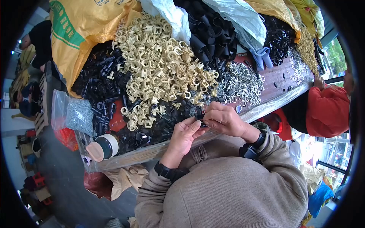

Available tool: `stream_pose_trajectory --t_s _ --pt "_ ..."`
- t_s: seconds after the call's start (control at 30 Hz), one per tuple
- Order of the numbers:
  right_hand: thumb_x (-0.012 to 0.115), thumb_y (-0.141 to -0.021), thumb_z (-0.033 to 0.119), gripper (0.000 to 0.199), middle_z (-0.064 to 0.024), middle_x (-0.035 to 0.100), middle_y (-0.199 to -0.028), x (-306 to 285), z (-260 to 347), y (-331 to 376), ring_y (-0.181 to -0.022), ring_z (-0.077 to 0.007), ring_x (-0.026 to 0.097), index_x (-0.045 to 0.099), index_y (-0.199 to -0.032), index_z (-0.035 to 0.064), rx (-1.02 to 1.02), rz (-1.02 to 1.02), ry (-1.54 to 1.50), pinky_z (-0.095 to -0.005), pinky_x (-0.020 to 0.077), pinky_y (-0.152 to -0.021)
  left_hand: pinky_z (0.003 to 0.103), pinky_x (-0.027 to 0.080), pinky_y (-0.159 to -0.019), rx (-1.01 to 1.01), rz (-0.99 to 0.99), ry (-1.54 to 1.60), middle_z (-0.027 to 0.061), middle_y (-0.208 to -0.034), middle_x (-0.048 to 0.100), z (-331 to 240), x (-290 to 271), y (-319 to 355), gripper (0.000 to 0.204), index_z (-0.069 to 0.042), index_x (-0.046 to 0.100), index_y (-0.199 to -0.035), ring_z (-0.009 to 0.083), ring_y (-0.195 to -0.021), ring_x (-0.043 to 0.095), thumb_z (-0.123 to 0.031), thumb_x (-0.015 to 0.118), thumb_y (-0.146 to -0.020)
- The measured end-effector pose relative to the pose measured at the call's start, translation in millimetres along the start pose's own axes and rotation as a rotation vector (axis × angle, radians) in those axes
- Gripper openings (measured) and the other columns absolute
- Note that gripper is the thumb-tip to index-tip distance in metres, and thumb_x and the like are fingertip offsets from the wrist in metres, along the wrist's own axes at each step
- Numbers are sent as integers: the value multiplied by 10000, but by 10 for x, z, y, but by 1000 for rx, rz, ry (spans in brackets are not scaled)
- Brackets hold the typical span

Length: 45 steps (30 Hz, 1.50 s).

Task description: The person assembles components by hand, fitting a beige clip into a black plastic part before sliding a purple sleeve over the assembly. They repeat this process, placing the finished units into a large green bag.

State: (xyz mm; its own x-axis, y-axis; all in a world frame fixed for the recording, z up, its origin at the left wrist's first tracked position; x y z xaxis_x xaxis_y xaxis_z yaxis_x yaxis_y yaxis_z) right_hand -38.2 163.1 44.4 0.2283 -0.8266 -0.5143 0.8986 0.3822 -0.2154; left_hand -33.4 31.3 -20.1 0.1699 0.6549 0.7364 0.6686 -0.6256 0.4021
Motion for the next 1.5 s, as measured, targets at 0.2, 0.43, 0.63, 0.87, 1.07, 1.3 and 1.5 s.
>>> stream_pose_trajectory --t_s 0.2,0.43,0.63,0.87,1.07,1.3,1.5 --pt "603 -735 21 114 -3 466 -749 93 -109 26 -690 -111 477 498 -767 54 175 64 -237 -254 407 -609 207 476 -689 -42 29 -23 68 -885 593 19 -18 8 249 23 546 -980 162 -789 595 -138 570 -792" --pt "625 -720 3 167 20 441 -726 322 -440 162 -646 -71 437 482 -792 48 438 -7 -867 -213 387 -575 204 476 -692 -84 28 -30 74 -889 594 56 -23 10 230 28 543 -987 162 -792 593 -102 549 -797" --pt "626 -722 30 167 -10 477 -754 225 -379 174 -673 -121 504 489 -815 48 382 105 -978 -254 422 -589 208 480 -688 6 -1 -10 82 -896 592 -34 -61 2 230 25 539 -993 167 -798 592 -84 551 -791" --pt "617 -680 60 206 -90 502 -754 -281 -474 -15 -664 -247 533 518 -855 16 114 -68 487 -300 434 -580 208 483 -672 74 -85 37 85 -903 591 -105 -140 11 214 6 546 -984 175 -793 593 -88 554 -792" --pt "585 -745 107 144 -65 503 -743 -329 -518 -33 -624 -200 524 522 -848 29 107 -176 454 -281 427 -561 205 483 -661 82 -127 70 83 -900 592 -101 -170 42 205 -3 549 -981 175 -796 592 -82 553 -792" --pt "524 -835 196 164 -40 509 -860 -98 -463 36 -742 -82 467 528 -806 35 439 -161 -815 -214 403 -619 212 478 -678 59 -49 25 83 -911 594 -70 -92 -17 211 -5 549 -987 176 -801 592 -80 559 -790" --pt "530 -829 208 191 -89 461 -1019 -47 -151 -75 -853 -117 452 538 -797 20 191 -110 -517 -233 385 -713 218 477 -693 27 -11 21 81 -910 598 -37 -30 -11 246 -6 547 -1003 178 -804 594 -98 585 -779"
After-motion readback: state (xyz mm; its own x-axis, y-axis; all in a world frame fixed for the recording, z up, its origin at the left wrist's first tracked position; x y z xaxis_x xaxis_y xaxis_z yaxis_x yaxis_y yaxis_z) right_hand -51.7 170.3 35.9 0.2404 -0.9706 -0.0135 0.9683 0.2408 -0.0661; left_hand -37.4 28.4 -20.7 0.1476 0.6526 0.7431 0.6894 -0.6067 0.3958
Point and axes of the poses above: each hand's wrist, its own y-axis away from the middle knuckle, its own x-axis out of the palm, z = x × y, the point moved 5 cm from there along -y, towards the middle knuckle
